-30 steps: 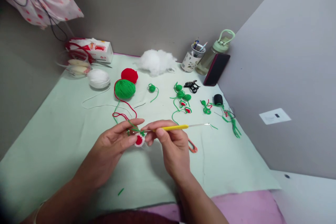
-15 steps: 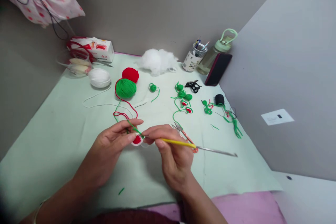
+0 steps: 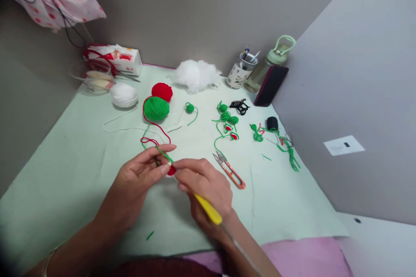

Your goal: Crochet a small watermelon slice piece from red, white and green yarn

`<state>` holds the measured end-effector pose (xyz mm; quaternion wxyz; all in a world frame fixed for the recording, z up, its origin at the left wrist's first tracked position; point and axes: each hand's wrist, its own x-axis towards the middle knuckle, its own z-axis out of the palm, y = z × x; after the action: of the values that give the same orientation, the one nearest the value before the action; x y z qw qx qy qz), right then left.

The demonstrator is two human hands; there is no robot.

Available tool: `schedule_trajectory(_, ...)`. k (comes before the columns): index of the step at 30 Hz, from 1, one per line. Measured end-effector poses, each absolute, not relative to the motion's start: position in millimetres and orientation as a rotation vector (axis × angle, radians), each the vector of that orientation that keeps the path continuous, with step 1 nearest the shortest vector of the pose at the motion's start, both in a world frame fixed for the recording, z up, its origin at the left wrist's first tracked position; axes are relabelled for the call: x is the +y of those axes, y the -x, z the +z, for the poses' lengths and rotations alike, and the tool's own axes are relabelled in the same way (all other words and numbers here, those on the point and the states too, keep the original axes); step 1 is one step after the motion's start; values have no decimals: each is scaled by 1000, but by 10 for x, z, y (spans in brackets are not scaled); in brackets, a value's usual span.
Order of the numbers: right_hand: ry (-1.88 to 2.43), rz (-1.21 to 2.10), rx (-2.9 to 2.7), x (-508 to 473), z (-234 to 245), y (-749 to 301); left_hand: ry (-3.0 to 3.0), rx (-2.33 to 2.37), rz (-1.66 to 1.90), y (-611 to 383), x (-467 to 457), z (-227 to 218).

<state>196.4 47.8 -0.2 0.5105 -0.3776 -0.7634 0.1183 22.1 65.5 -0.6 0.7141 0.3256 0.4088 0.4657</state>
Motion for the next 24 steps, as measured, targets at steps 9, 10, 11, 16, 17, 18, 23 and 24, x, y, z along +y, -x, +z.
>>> schedule_trajectory(9, 986, 356, -1700, 483, -83, -1956, -604, 824, 985, -293, 627, 44)
schedule_trajectory(10, 948, 495, -1629, 524, -93, -1967, -589, 803, 973, -289, 634, 40)
schedule_trajectory(11, 898, 636, -1557, 566, -102, -1979, -583, 778, 956, -281, 641, 33)
schedule_trajectory(16, 748, 1108, -1238, 694, -94, -2019, -674, 662, 846, -205, 676, 10)
schedule_trajectory(17, 743, 1163, -1198, 697, -85, -2021, -704, 649, 833, -191, 681, 13)
schedule_trajectory(18, 738, 1206, -1173, 695, -76, -2024, -733, 641, 825, -179, 686, 17)
schedule_trajectory(23, 702, 1230, -1289, 673, -66, -2077, -820, 663, 832, -140, 711, 10)
schedule_trajectory(24, 705, 1201, -1331, 670, -68, -2096, -831, 669, 837, -134, 715, 3)
